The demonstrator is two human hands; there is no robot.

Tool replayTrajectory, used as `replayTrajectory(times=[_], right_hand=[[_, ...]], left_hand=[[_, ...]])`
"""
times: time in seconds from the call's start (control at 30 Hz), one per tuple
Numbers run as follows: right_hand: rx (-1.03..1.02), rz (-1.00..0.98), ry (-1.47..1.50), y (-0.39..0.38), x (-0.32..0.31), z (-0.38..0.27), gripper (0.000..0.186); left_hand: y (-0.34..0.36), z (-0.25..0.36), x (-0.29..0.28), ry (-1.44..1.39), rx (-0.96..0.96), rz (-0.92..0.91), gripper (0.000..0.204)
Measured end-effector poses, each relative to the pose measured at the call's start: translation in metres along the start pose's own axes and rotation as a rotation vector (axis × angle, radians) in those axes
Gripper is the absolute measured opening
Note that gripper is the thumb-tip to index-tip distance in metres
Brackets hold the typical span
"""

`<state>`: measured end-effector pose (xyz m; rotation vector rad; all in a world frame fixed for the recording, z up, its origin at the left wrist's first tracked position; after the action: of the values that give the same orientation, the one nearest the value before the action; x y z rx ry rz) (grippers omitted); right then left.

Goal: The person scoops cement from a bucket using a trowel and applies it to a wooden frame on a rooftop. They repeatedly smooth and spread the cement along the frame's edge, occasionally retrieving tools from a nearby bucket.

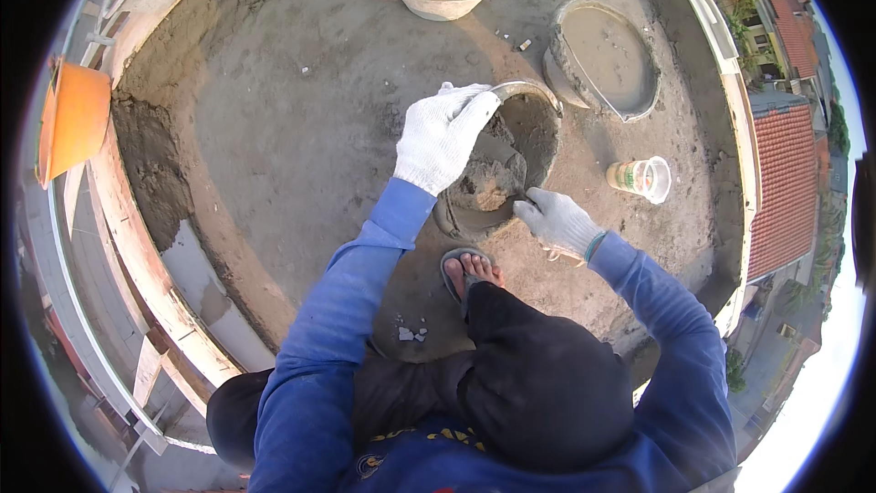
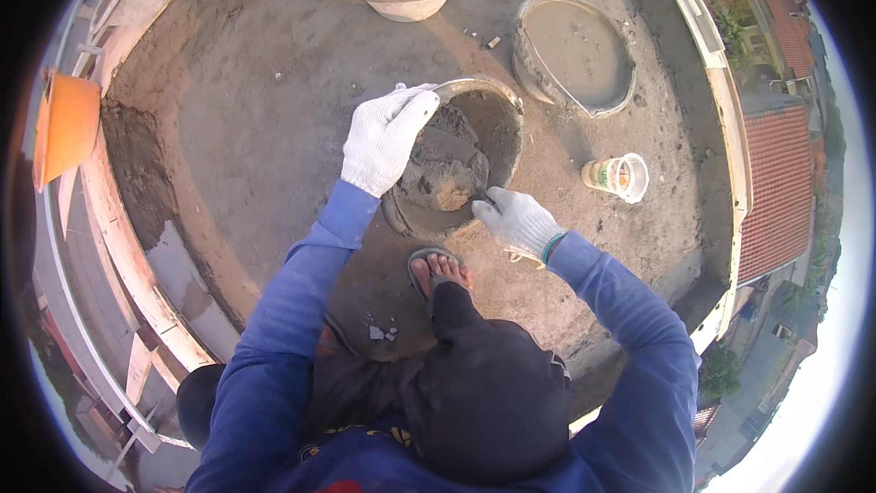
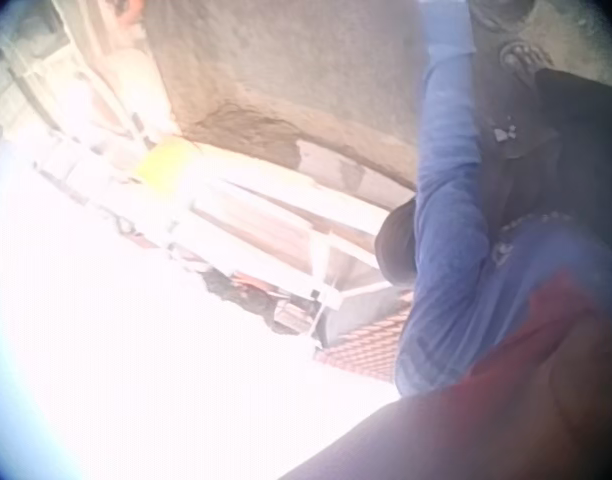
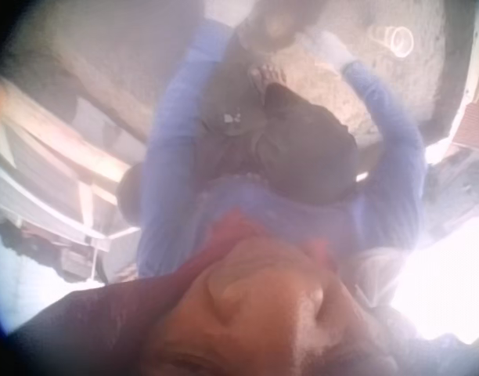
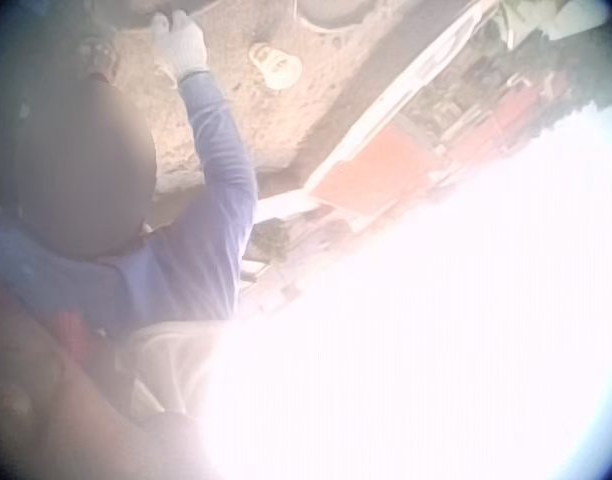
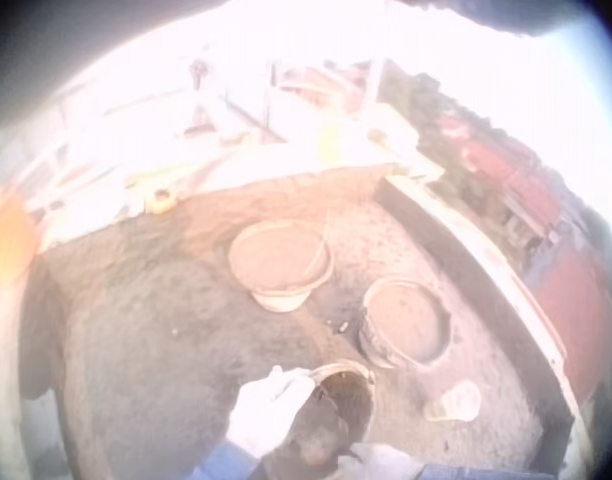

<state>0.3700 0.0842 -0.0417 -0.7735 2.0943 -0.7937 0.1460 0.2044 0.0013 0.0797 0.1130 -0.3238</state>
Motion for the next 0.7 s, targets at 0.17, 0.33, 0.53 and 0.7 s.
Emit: replayTrajectory(times=[0.17,0.33,0.53,0.7], right_hand=[[-0.042,-0.264,0.367,-0.019,0.021,-0.043,0.038],[-0.2,0.284,-0.548,-0.044,-0.019,-0.049,0.03],[-0.151,0.409,-0.48,-0.065,-0.047,-0.046,0.03],[0.041,0.109,-0.122,-0.025,-0.013,0.008,0.042]], left_hand=[[-0.007,-0.003,-0.019,-0.068,-0.077,0.093,0.031],[-0.01,-0.01,-0.028,-0.114,-0.125,0.097,0.031],[-0.014,-0.006,-0.026,-0.123,-0.11,0.12,0.031],[-0.007,0.001,-0.009,-0.056,-0.078,0.095,0.032]])
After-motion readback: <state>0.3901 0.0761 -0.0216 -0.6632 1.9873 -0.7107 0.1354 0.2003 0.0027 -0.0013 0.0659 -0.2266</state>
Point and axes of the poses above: each hand's wrist, its own y-axis towards the middle knuckle, its own x-axis out of the palm, z = x × y, the point moved 6 cm from there along y, towards the middle knuckle, and after that the axes turned 9 degrees about -z, right-handed, at the moved point
